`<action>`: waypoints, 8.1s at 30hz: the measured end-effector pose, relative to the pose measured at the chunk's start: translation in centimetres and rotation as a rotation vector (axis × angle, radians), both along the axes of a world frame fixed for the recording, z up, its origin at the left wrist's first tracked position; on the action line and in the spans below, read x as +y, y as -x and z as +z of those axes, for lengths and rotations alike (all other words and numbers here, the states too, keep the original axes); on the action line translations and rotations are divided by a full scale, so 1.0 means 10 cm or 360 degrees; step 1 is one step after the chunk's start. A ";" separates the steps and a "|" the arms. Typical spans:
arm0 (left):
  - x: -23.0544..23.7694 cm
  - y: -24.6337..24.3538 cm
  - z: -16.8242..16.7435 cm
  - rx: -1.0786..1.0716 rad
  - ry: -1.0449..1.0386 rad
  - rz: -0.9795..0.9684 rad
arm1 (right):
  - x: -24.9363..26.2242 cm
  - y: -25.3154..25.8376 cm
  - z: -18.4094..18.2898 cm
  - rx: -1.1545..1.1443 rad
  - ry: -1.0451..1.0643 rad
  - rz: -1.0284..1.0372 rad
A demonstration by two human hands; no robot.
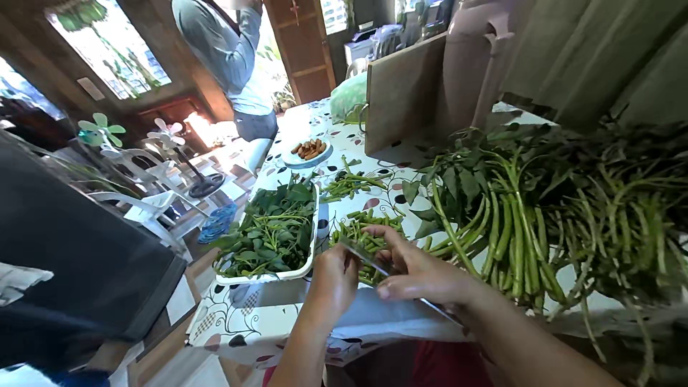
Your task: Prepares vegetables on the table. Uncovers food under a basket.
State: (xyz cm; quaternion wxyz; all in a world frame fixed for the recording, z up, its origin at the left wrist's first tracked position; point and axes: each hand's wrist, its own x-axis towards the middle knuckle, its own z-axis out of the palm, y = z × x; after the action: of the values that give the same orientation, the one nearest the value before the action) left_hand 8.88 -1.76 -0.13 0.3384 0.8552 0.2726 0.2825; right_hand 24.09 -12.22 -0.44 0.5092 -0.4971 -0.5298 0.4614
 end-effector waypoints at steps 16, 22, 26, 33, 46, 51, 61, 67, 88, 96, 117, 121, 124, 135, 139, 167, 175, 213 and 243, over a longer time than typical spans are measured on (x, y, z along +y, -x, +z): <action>-0.07 0.12 -0.05 -0.0131 -0.0454 0.0039 | 0.21 -0.05 0.38 -0.0105 0.0087 -0.0482; 0.19 -0.10 0.06 0.0121 -0.0318 -0.0050 | 0.13 -0.28 0.45 0.0027 0.0045 -0.0578; 0.24 -0.09 -0.01 -0.0117 -0.0173 0.0012 | 0.49 -0.38 0.61 -0.0058 0.0107 -0.0599; -0.03 0.02 -0.32 0.0495 -0.0232 -0.0078 | 1.31 -0.64 0.74 -0.0397 0.0510 -0.0685; 0.03 -0.42 0.16 0.0948 -0.0505 -0.0261 | -0.20 -0.85 0.82 0.0141 0.0031 -0.0624; 0.21 -1.24 0.38 0.1197 -0.0606 -0.0513 | -0.90 -0.85 0.24 0.0973 -0.0164 -0.0510; 0.19 -1.52 0.43 0.1428 -0.0620 -0.0661 | -1.39 -0.84 -0.36 0.1601 -0.0526 -0.0278; -0.28 -1.92 0.42 0.1352 -0.0404 -0.0272 | -1.10 -0.63 -0.38 0.1884 -0.0702 -0.0374; 0.26 -0.33 0.52 -0.0974 0.0604 -0.0102 | -0.40 -0.27 -0.12 0.1560 -0.0742 0.0173; 0.10 0.44 0.21 -0.1067 0.0193 -0.0131 | -0.14 -0.05 0.14 0.1232 -0.0744 0.0267; 0.26 1.31 -0.25 -0.0628 -0.0756 -0.0086 | -0.11 -0.19 0.06 0.0546 -0.0836 0.0681; 0.22 1.26 -0.28 -0.0522 -0.0885 0.0050 | -0.08 -0.07 0.12 0.0203 -0.0775 0.0524; 0.23 1.24 -0.30 -0.0495 -0.1021 0.0135 | -0.05 -0.04 0.11 0.0107 -0.0753 0.0523; 0.25 1.29 -0.41 -0.0720 -0.1026 0.0031 | 0.07 -0.18 -0.14 0.0757 -0.0733 0.0800; 0.26 1.29 -0.43 -0.0712 -0.1005 0.0035 | 0.07 -0.17 -0.06 0.0681 -0.0714 0.0724; 0.26 1.62 -0.31 -0.0878 -0.0136 0.0774 | 1.78 0.68 0.90 -0.0046 0.0548 0.0107; 0.45 1.30 -0.11 -0.0997 0.0370 0.0781 | 1.82 0.46 0.98 0.0314 0.0673 0.0460; 0.26 1.46 0.13 -0.0703 -0.0053 0.0795 | 1.95 0.75 1.07 -0.1194 0.0495 -0.0042; 0.47 0.51 -0.03 -0.0808 -0.0579 0.0489 | 0.88 -0.32 0.50 0.0971 -0.0291 0.1231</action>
State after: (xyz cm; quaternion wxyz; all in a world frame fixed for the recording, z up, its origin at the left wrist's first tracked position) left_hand 3.82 2.96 -0.39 0.1908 0.7529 0.2505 0.5779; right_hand 27.26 -3.47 4.59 0.4741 -0.0599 -0.5405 0.6925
